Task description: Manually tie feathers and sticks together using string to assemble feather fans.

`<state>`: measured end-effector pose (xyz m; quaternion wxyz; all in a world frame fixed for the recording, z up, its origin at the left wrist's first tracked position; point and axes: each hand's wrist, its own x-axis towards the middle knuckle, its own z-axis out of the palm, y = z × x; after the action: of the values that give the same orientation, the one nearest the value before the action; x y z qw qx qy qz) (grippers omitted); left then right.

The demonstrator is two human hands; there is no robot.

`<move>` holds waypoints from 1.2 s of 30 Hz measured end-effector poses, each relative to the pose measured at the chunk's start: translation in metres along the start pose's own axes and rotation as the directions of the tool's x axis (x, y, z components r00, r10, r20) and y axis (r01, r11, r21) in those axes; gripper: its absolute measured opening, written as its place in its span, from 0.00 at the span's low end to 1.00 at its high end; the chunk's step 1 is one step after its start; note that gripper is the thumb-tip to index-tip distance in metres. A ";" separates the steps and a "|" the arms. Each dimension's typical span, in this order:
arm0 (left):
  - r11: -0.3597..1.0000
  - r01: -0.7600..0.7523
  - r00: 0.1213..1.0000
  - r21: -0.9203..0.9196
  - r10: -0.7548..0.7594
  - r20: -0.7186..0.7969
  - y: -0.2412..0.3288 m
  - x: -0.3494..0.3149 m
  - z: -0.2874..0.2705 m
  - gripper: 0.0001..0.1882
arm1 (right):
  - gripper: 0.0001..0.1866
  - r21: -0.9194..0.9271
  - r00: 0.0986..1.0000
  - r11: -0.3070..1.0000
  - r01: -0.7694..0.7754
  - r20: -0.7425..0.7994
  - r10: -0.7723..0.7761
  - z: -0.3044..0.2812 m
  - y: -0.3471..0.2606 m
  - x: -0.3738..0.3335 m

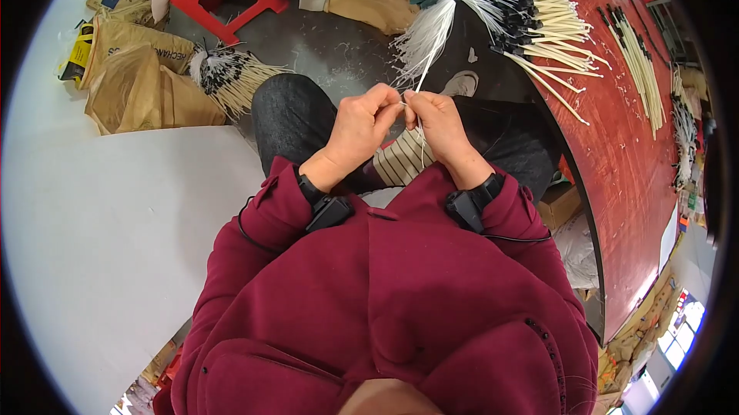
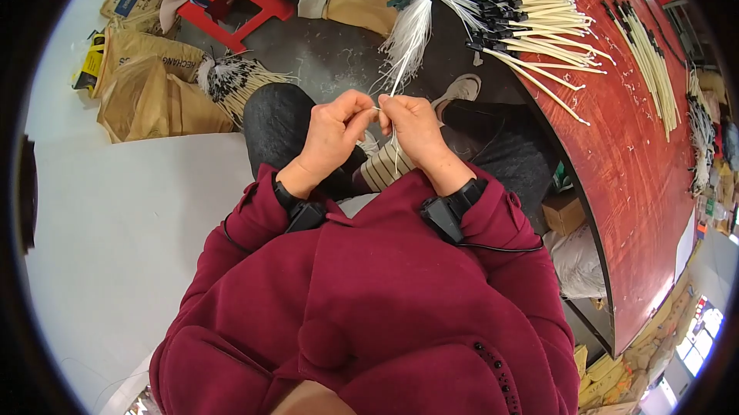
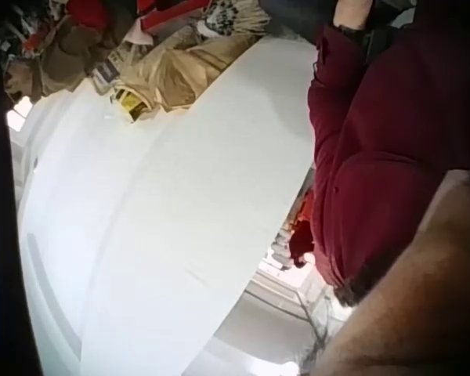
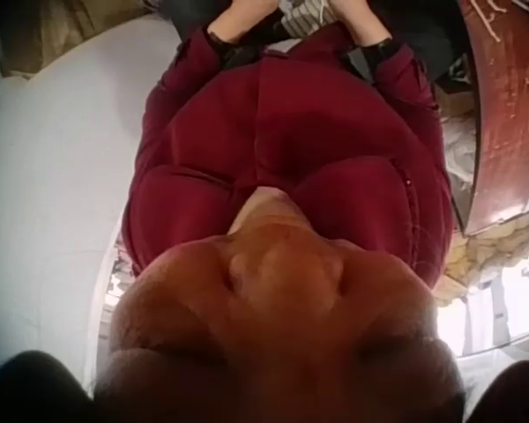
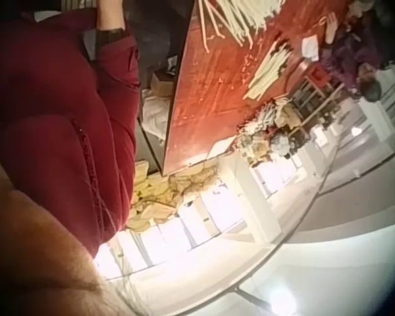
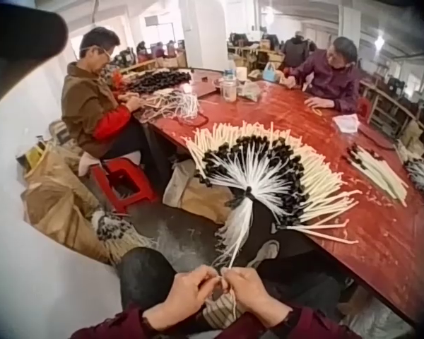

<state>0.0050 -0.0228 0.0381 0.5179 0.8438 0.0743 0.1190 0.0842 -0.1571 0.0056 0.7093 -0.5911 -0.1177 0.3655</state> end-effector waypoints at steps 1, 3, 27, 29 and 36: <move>0.990 0.101 0.995 -0.100 -0.102 0.000 0.001 -0.001 0.003 0.02 | 0.21 0.013 1.000 1.000 0.002 -0.010 -0.001 0.000 0.002 0.000; 0.991 0.093 0.996 -0.093 -0.093 0.007 0.000 0.000 0.005 0.02 | 0.21 0.024 1.000 1.000 0.003 -0.018 -0.003 0.000 0.003 0.000; 0.296 0.573 0.763 -0.764 -0.533 0.366 -0.011 -0.018 -0.006 0.06 | 0.21 -0.100 1.000 0.995 0.012 -0.012 -0.013 -0.005 0.000 -0.001; 0.216 0.614 0.717 -0.759 -0.553 0.424 -0.006 -0.018 -0.010 0.07 | 0.22 -0.051 0.999 0.998 0.032 -0.001 -0.033 -0.006 0.000 0.001; 0.455 0.649 0.753 -0.610 -0.497 0.431 -0.002 -0.008 -0.015 0.09 | 0.22 -0.028 1.000 0.999 0.017 0.026 -0.016 -0.004 -0.005 -0.002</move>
<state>-0.0067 -0.0109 0.0420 0.8220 0.4955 0.2512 -0.1252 0.0871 -0.1610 0.0093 0.7024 -0.5952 -0.1366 0.3656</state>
